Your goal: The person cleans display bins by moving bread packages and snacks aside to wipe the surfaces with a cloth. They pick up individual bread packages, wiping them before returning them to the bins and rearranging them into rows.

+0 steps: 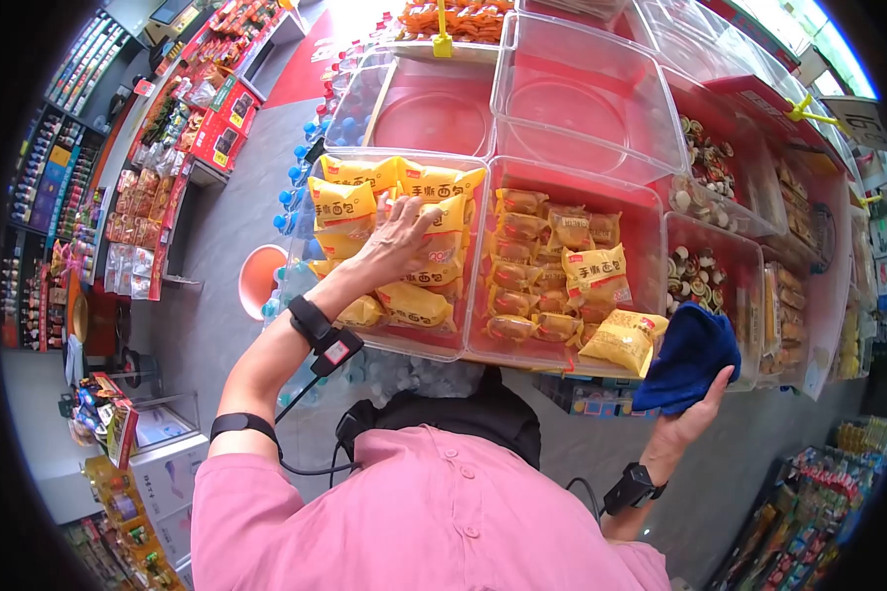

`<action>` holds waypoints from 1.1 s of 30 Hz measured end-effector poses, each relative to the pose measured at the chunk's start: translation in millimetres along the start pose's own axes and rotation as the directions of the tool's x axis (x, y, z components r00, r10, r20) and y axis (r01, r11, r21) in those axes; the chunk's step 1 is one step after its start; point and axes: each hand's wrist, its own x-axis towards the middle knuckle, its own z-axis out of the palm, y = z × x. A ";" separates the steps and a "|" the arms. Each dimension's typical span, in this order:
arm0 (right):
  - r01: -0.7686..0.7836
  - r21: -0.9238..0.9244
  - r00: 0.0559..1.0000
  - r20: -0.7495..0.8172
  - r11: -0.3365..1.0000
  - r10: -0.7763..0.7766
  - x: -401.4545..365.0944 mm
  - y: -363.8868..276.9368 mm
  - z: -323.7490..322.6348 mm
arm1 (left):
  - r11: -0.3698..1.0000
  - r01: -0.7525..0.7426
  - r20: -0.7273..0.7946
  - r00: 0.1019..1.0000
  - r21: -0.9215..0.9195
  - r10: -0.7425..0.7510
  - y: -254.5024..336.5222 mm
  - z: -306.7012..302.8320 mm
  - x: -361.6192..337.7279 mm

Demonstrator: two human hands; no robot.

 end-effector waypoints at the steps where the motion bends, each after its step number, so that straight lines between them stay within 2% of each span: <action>1: 0.004 0.001 1.000 -0.007 1.000 -0.004 -0.9 -2.9 -3.4 | 1.000 -0.006 -0.077 0.997 0.018 0.007 -1.3 1.4 -1.0; 2: 0.012 0.014 1.000 -0.009 1.000 -0.012 -2.1 -6.0 -7.0 | 0.972 -0.074 -0.129 0.986 0.223 0.105 -7.2 11.5 -0.8; 5: 0.051 0.043 0.997 -0.064 0.998 -0.048 -0.4 -7.8 -16.0 | 0.973 -0.009 -0.174 0.983 0.230 0.051 -10.9 23.6 5.9; 6: 0.046 0.028 0.996 -0.076 0.999 -0.044 -1.1 -8.9 -16.4 | 0.983 0.015 -0.134 0.991 0.184 0.010 -11.2 23.4 7.2; 11: 0.073 0.022 0.995 -0.069 0.997 -0.072 -9.1 -16.8 -25.3 | 0.964 -0.013 -0.114 0.992 0.265 0.045 -5.8 13.6 7.5; 12: 0.061 0.031 0.994 -0.091 0.998 -0.058 -9.6 -17.9 -29.4 | 0.966 0.015 -0.100 0.995 0.258 0.011 -6.7 13.2 9.7; 14: 0.047 0.039 0.992 -0.115 0.998 -0.042 -12.0 -18.0 -36.1 | 0.979 0.062 -0.048 0.997 0.194 -0.054 -8.7 15.1 12.9; 18: 0.049 0.059 0.991 -0.130 0.997 -0.041 -9.7 -15.2 -41.7 | 0.965 0.082 -0.004 0.997 0.248 -0.083 0.0 7.3 17.8; 20: 0.034 0.079 0.992 -0.121 0.996 -0.025 -10.3 -16.1 -46.6 | 0.978 0.089 0.189 0.974 0.191 -0.126 15.7 -21.3 17.6; 21: 0.051 0.064 0.988 -0.149 0.997 -0.041 -8.6 -17.7 -49.0 | 0.980 0.075 0.195 0.974 0.187 -0.112 23.6 -29.2 17.6; 23: 0.076 0.048 0.979 -0.193 0.996 -0.065 -6.1 -22.2 -54.3 | 0.978 0.123 0.118 0.982 0.171 -0.145 36.0 -39.0 19.1; 24: 0.080 0.074 0.982 -0.175 0.994 -0.066 -6.0 -24.7 -56.3 | 0.989 0.057 -0.080 0.996 0.138 -0.046 48.8 -37.8 25.4; 25: 0.077 0.096 0.986 -0.152 0.992 -0.062 -5.4 -26.5 -58.1 | 0.990 0.052 -0.074 0.996 0.133 -0.042 63.3 -35.4 33.9; 27: 0.099 0.066 0.981 -0.174 0.993 -0.086 -0.2 -23.3 -59.4 | 0.956 -0.144 -0.096 0.988 -0.254 0.124 102.8 -31.5 53.9; 29: 0.121 0.044 0.977 -0.183 0.992 -0.111 5.1 -19.6 -54.7 | 0.833 -0.325 -0.034 0.937 -0.448 0.348 152.6 -15.2 69.4; 31: 0.103 0.016 0.978 -0.186 0.995 -0.098 8.7 -14.3 -45.6 | 0.673 -0.275 0.082 0.890 -0.687 0.448 200.1 -1.3 82.6; 32: 0.118 -0.039 0.985 -0.124 0.992 -0.122 9.4 -12.6 -41.5 | 0.650 -0.307 0.009 0.901 -0.695 0.434 217.8 24.9 83.8; 33: 0.109 -0.030 0.989 -0.094 0.994 -0.111 11.4 -10.1 -47.0 | 0.634 -0.292 0.040 0.890 -0.716 0.455 231.2 41.2 89.2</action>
